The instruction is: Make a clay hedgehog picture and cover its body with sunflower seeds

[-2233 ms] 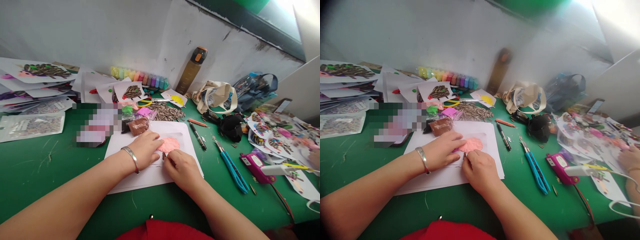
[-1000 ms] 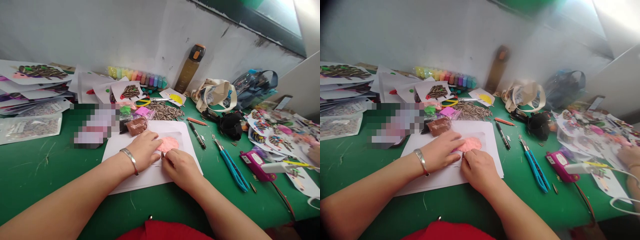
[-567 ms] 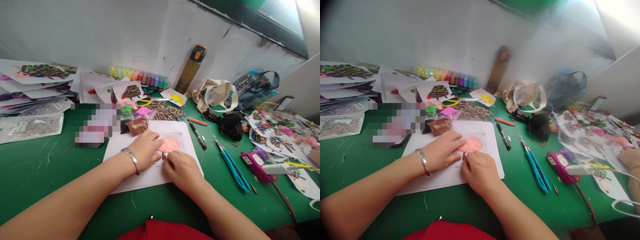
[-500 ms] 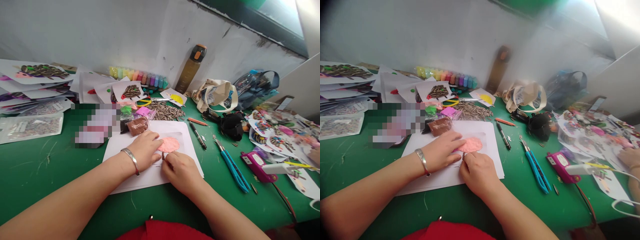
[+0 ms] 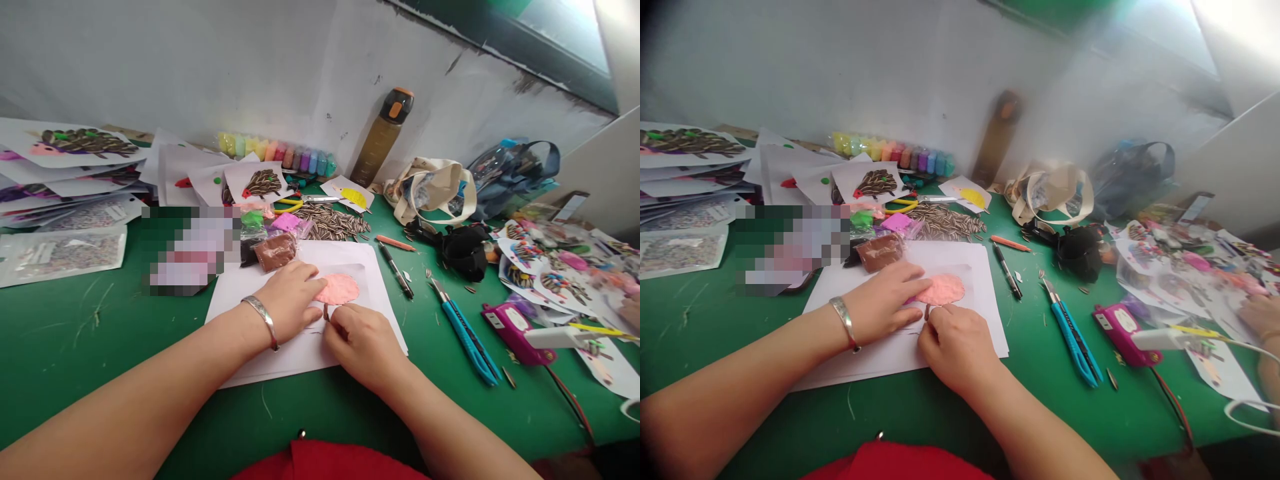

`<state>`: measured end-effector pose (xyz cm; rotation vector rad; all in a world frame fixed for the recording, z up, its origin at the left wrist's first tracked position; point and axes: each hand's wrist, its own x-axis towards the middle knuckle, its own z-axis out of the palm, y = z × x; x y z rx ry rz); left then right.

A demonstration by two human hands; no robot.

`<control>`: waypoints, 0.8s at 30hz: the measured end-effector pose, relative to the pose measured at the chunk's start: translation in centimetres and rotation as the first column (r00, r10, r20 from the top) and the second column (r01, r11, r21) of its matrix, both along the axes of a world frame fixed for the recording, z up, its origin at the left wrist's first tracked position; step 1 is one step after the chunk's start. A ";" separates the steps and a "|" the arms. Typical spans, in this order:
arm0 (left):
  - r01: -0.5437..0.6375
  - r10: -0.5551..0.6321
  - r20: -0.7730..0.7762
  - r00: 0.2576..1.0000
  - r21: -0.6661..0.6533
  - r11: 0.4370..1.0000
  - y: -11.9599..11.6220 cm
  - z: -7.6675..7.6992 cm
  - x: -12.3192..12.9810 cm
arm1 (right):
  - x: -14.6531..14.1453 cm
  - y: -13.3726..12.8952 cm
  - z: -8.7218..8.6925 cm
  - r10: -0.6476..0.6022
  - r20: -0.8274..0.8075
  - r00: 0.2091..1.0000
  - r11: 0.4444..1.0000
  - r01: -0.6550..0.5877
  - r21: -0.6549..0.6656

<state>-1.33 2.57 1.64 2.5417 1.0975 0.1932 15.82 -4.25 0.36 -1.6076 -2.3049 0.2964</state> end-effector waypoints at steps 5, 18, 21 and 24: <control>0.007 -0.007 0.011 1.000 0.008 1.000 0.0 0.0 0.0 | 0.3 0.2 0.0 -0.025 -0.081 0.996 0.999 0.028 0.030; 0.005 -0.005 0.025 1.000 0.003 1.000 0.0 -0.2 0.0 | 0.2 0.4 -0.3 -0.028 0.002 1.000 0.999 0.027 0.035; 0.008 -0.008 0.016 1.000 0.002 1.000 0.1 -0.1 0.0 | 0.1 0.5 -0.3 -0.027 -0.004 1.000 0.999 0.027 0.032; 0.004 -0.005 0.026 1.000 0.009 1.000 0.1 -0.1 0.0 | 0.1 0.5 -0.3 -0.031 0.002 1.000 0.999 0.031 0.028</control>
